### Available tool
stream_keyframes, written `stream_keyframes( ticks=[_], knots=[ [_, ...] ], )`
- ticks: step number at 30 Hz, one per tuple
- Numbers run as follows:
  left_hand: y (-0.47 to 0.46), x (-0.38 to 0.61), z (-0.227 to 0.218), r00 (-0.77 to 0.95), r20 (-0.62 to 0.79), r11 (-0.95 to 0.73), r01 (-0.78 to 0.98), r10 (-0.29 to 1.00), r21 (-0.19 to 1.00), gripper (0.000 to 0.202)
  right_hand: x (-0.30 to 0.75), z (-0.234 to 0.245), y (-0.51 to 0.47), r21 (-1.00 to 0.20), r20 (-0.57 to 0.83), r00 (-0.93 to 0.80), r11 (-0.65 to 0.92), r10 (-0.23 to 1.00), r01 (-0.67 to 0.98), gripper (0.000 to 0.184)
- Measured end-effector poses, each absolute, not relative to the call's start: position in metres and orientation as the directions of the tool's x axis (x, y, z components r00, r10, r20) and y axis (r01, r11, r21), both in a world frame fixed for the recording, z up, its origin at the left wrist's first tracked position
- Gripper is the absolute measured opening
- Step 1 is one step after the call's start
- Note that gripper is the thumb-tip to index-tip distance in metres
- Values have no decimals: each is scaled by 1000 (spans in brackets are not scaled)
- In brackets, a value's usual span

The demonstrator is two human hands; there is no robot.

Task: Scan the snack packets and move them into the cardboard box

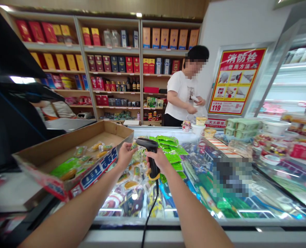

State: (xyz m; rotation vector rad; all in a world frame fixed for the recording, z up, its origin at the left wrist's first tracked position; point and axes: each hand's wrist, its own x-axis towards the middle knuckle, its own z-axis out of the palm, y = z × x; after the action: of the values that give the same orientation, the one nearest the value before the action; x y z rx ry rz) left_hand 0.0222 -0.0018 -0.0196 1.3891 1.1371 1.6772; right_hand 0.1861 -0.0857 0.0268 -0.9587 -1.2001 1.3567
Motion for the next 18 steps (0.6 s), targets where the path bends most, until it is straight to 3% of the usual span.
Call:
stream_keyframes(
  ticks=[13,18],
  knots=[
    [-2,24,-21,-218,405,-413,10,888,911,31,186,28,-85,-985,81,-145,57,986,-160,21],
    [-12,25,-16,-255,467,-417,229,846,880,25,185,24,-84,-982,92,-141,66,986,-179,23]
  ],
)
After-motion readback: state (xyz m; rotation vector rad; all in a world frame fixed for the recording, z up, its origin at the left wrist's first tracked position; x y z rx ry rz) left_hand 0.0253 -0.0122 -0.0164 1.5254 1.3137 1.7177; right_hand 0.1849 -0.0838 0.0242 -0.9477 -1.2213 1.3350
